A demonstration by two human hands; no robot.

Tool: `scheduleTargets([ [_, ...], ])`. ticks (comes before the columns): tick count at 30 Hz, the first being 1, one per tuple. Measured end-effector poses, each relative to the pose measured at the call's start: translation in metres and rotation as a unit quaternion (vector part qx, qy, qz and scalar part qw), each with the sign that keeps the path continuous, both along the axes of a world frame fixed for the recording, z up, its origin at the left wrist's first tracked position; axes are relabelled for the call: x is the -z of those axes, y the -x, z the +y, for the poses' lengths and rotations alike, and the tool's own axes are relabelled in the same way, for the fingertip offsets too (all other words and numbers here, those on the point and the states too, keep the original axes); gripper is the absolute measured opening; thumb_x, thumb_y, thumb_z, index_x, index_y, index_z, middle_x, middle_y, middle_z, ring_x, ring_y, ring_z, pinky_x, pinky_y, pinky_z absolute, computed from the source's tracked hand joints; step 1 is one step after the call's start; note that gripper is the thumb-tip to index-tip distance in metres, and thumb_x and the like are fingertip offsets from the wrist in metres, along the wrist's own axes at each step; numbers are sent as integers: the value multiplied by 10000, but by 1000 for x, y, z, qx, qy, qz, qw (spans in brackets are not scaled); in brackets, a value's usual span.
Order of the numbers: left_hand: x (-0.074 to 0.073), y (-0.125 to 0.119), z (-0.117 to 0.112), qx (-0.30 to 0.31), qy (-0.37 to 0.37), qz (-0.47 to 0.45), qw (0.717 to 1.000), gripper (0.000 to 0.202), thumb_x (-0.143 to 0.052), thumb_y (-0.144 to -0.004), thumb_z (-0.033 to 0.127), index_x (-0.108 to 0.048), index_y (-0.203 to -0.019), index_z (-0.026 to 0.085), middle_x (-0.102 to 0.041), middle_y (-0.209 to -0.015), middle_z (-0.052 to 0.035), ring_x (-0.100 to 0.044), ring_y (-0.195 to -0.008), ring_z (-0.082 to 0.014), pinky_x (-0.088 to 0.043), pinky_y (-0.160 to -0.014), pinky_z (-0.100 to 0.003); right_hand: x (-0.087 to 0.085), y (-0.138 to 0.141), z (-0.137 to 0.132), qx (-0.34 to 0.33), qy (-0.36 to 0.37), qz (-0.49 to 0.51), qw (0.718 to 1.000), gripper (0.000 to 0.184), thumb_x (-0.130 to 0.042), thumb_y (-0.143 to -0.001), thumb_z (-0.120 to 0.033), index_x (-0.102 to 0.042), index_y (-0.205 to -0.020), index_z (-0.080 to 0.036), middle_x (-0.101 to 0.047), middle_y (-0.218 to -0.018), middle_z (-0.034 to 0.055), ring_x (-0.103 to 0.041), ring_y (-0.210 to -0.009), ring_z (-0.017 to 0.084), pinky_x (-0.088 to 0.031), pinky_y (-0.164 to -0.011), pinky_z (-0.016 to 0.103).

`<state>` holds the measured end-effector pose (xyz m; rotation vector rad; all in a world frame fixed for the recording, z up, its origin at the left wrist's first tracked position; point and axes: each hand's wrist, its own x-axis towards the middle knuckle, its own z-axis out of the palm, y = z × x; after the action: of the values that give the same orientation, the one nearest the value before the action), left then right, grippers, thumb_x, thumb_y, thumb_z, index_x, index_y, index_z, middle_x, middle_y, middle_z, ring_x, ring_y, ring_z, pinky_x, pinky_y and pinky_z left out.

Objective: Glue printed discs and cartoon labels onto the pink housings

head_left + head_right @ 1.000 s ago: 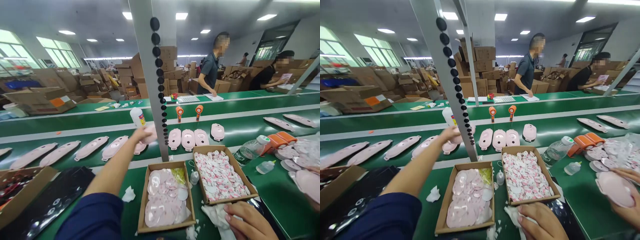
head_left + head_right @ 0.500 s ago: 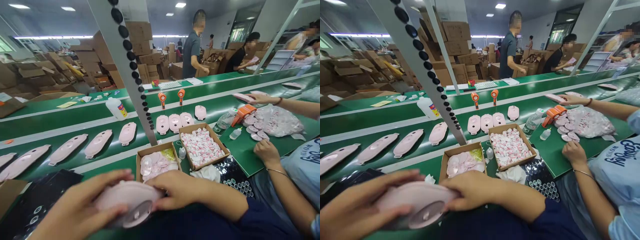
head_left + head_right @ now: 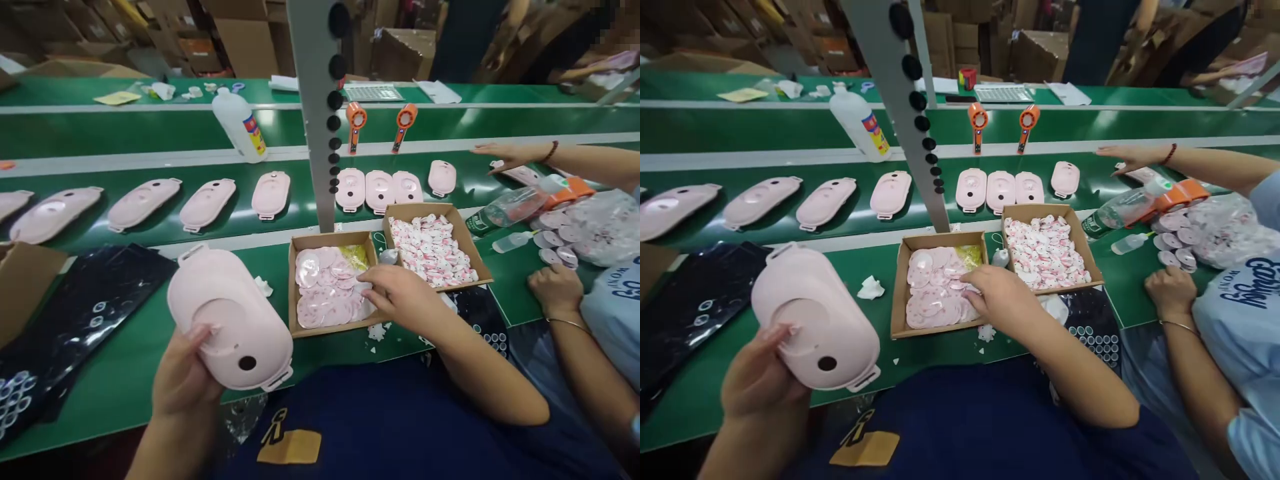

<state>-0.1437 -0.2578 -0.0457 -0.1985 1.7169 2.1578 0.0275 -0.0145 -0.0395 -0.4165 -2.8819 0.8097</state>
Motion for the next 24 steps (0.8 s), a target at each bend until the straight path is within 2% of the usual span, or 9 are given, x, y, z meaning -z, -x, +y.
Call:
scheduleTargets([
  [3,-6,7,-8,8,-10,-7,1000,654,-837,-518,380,-691,-1151,314,-757,-978,-26,-609,-1136,-417,-617,-821,-516,4,18,1,-12,-92,-98,991,233,-595,-922,-153,-714,-1121,-173,-721,-1121,106,-658,-1045,262,-513,-913,405],
  [5,-3,8,-7,34,-17,-10,999,696,-819,-522,325,-667,-1201,294,-754,-1013,-32,-605,-1150,-418,-609,-844,-519,11,33,-7,-56,-125,-126,983,251,-582,-931,-145,-709,-1143,-190,-718,-1110,94,-650,-1030,248,-497,-891,381],
  [9,11,10,3,66,-36,-8,997,681,-807,-570,246,-652,-1232,274,-739,-1093,-12,-634,-1107,-328,-596,-843,-373,30,66,-27,-224,-164,-136,951,266,-547,-980,-207,-677,-1211,-227,-678,-1233,77,-578,-1143,257,-434,-896,388],
  [12,17,11,8,87,-68,-2,994,703,-836,-574,243,-642,-1250,240,-734,-1110,-12,-662,-1021,-258,-573,-789,-273,37,80,-34,-289,-173,-144,930,186,-556,-957,-154,-739,-971,-185,-728,-1060,82,-598,-1040,245,-405,-851,386],
  [14,18,11,9,108,-73,-9,991,741,-852,-575,254,-623,-1278,213,-734,-1114,-35,-667,-1005,-256,-566,-792,-274,37,81,-35,-294,-176,-137,930,173,-577,-922,-105,-732,-858,-146,-734,-906,98,-616,-918,229,-398,-817,381],
  [17,20,11,10,153,-72,-2,986,791,-855,-625,301,-565,-1356,212,-698,-1219,-79,-631,-1120,-305,-552,-883,-341,37,77,-31,-281,-177,-113,937,179,-583,-915,-101,-727,-812,-128,-725,-811,107,-626,-823,217,-405,-782,371],
  [20,25,10,12,195,-80,28,977,849,-838,-682,342,-478,-1443,233,-620,-1353,-95,-523,-1287,-345,-486,-1019,-401,33,70,-23,-271,-157,-85,946,177,-616,-929,-196,-741,-805,-181,-753,-894,73,-658,-853,198,-451,-779,333],
  [23,30,5,17,213,-101,47,971,869,-813,-727,325,-406,-1492,258,-554,-1436,-82,-462,-1351,-332,-436,-1078,-398,16,64,-22,-148,-116,87,978,169,-566,-950,-189,-727,-896,-186,-747,-1087,71,-680,-964,169,-508,-824,293],
  [24,30,3,20,221,-110,46,968,879,-805,-737,314,-381,-1505,268,-546,-1446,-77,-472,-1341,-326,-441,-1071,-394,8,62,-25,-103,-110,170,974,163,-555,-949,-173,-712,-905,-175,-746,-1085,78,-682,-968,165,-519,-828,289],
])
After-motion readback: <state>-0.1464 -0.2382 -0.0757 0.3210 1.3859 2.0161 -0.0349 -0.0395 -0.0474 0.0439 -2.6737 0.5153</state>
